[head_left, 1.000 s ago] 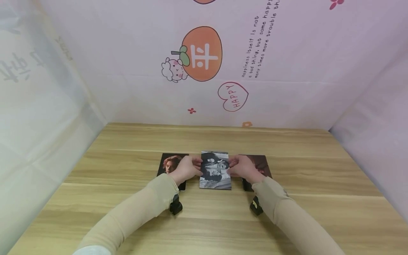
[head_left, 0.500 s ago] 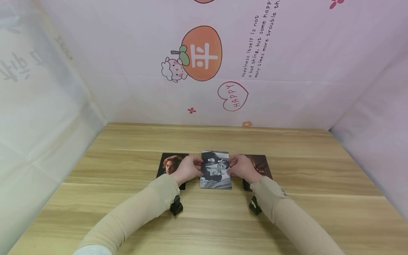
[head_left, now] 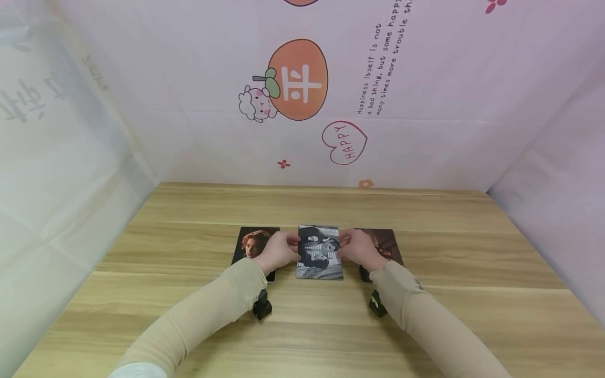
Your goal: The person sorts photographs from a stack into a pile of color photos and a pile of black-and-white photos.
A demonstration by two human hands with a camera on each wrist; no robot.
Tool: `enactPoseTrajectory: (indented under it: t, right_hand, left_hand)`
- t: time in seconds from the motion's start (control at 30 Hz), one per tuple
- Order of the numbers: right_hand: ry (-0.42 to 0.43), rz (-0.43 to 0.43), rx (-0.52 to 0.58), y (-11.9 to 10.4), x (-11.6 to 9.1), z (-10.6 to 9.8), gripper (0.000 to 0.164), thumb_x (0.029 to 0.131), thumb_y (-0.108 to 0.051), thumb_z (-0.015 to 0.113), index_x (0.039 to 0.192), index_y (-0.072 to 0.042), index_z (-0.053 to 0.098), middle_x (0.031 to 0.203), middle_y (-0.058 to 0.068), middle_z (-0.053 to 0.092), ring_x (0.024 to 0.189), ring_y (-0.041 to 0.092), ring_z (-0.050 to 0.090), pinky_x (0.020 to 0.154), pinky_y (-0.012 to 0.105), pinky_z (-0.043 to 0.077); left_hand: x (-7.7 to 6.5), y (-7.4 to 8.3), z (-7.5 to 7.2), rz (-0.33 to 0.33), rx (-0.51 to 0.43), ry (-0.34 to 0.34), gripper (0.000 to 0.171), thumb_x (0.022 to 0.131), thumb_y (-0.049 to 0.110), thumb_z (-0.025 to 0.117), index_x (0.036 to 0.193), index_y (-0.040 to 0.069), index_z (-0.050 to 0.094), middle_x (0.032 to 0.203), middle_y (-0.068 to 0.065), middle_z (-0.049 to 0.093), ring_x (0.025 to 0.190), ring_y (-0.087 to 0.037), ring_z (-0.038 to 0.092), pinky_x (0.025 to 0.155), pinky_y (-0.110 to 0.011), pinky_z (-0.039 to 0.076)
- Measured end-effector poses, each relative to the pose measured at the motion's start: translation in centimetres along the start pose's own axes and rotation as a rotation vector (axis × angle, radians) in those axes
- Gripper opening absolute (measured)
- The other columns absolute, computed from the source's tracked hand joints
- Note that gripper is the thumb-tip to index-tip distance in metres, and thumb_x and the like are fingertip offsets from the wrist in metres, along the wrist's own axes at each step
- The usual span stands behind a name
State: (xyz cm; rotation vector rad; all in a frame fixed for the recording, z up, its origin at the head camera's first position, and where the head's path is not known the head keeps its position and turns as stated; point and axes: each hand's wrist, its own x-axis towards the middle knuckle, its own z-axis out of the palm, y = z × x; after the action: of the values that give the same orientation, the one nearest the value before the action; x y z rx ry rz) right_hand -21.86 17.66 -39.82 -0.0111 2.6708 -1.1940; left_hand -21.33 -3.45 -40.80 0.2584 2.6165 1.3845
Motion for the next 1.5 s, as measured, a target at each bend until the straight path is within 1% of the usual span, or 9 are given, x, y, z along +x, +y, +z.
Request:
enactPoseTrajectory:
  t: [0.13, 0.23, 0.43, 0.6, 0.77, 0.9, 1.13, 1.27, 1.5]
  right_hand:
    - [-0.019, 0.026, 0.095, 0.0, -0.1, -0.2, 0.044, 0.078, 0.003, 0.067, 0.121, 0.007, 0.055, 0.105, 0.021, 0.062, 0.079, 0.022, 0.065, 0.071, 0.030, 0.059]
    - [-0.020, 0.029, 0.112, -0.2, -0.2, -0.3, 0.044, 0.081, 0.000, 0.066, 0.123, 0.005, 0.054, 0.110, 0.021, 0.061, 0.084, 0.022, 0.065, 0.073, 0.031, 0.058]
    - [-0.014, -0.004, 0.125, -1.4, -0.8, -0.9, 0.045, 0.086, -0.007, 0.063, 0.129, 0.001, 0.050, 0.115, 0.021, 0.059, 0.091, 0.025, 0.064, 0.074, 0.035, 0.059]
    - [-0.023, -0.018, 0.199, -2.2, -1.2, -1.0, 0.045, 0.088, -0.008, 0.063, 0.130, 0.001, 0.050, 0.114, 0.020, 0.059, 0.093, 0.025, 0.064, 0.080, 0.035, 0.058]
    - [-0.044, -0.063, 0.247, -2.9, -1.7, -0.6, 0.046, 0.087, -0.005, 0.062, 0.130, 0.004, 0.049, 0.111, 0.022, 0.059, 0.092, 0.026, 0.064, 0.082, 0.036, 0.058]
    - [-0.074, -0.101, 0.277, -3.5, -2.0, 0.0, 0.047, 0.087, -0.004, 0.061, 0.131, 0.005, 0.048, 0.110, 0.022, 0.059, 0.092, 0.025, 0.064, 0.081, 0.036, 0.058]
    - [-0.077, -0.062, 0.327, -4.8, -1.8, 1.1, 0.046, 0.087, -0.005, 0.063, 0.131, 0.000, 0.051, 0.106, 0.016, 0.062, 0.089, 0.021, 0.065, 0.079, 0.033, 0.059]
    - [-0.078, -0.047, 0.369, -5.7, -1.7, 1.7, 0.047, 0.086, -0.004, 0.065, 0.131, 0.000, 0.051, 0.104, 0.015, 0.062, 0.089, 0.019, 0.066, 0.080, 0.033, 0.059]
    - [-0.120, -0.036, 0.451, -7.2, -1.6, 2.6, 0.045, 0.088, -0.002, 0.063, 0.131, -0.001, 0.051, 0.106, 0.014, 0.060, 0.099, 0.030, 0.063, 0.084, 0.034, 0.058]
  left_hand:
    - [0.2, -0.3, 0.0, -0.013, -0.011, 0.003, 0.040, 0.075, -0.005, 0.070, 0.115, -0.005, 0.063, 0.107, -0.017, 0.067, 0.096, -0.025, 0.064, 0.079, -0.032, 0.057]
    - [0.3, -0.4, -0.2, -0.025, -0.036, 0.001, 0.040, 0.077, -0.003, 0.070, 0.116, -0.004, 0.063, 0.110, -0.017, 0.067, 0.098, -0.026, 0.063, 0.080, -0.032, 0.056]
    - [0.1, -0.3, -1.0, -0.029, -0.158, 0.008, 0.042, 0.080, 0.001, 0.069, 0.121, -0.002, 0.060, 0.116, -0.018, 0.064, 0.103, -0.029, 0.063, 0.079, -0.032, 0.057]
    - [-0.6, -0.1, -2.1, -0.031, -0.222, 0.022, 0.043, 0.082, 0.002, 0.069, 0.124, 0.001, 0.060, 0.117, -0.017, 0.063, 0.107, -0.029, 0.062, 0.081, -0.034, 0.057]
    - [-1.4, -0.1, -3.2, -0.045, -0.200, 0.041, 0.043, 0.083, 0.003, 0.068, 0.125, 0.003, 0.059, 0.120, -0.016, 0.062, 0.108, -0.028, 0.061, 0.088, -0.036, 0.055]
    - [-1.9, -0.4, -4.3, -0.037, -0.175, 0.064, 0.045, 0.083, 0.002, 0.068, 0.126, -0.001, 0.057, 0.121, -0.019, 0.061, 0.107, -0.029, 0.062, 0.091, -0.036, 0.054]
    - [-2.5, -1.4, -6.4, -0.029, -0.201, 0.061, 0.045, 0.084, 0.001, 0.066, 0.128, -0.004, 0.054, 0.120, -0.023, 0.059, 0.108, -0.033, 0.061, 0.090, -0.036, 0.055]
    - [-3.3, -1.8, -7.7, -0.030, -0.164, 0.061, 0.046, 0.085, 0.001, 0.065, 0.129, -0.004, 0.052, 0.123, -0.024, 0.058, 0.110, -0.033, 0.060, 0.090, -0.037, 0.054]
    - [-4.5, -2.4, -9.7, -0.035, -0.123, 0.070, 0.046, 0.088, 0.004, 0.063, 0.130, -0.006, 0.050, 0.125, -0.027, 0.056, 0.112, -0.036, 0.059, 0.094, -0.041, 0.052]
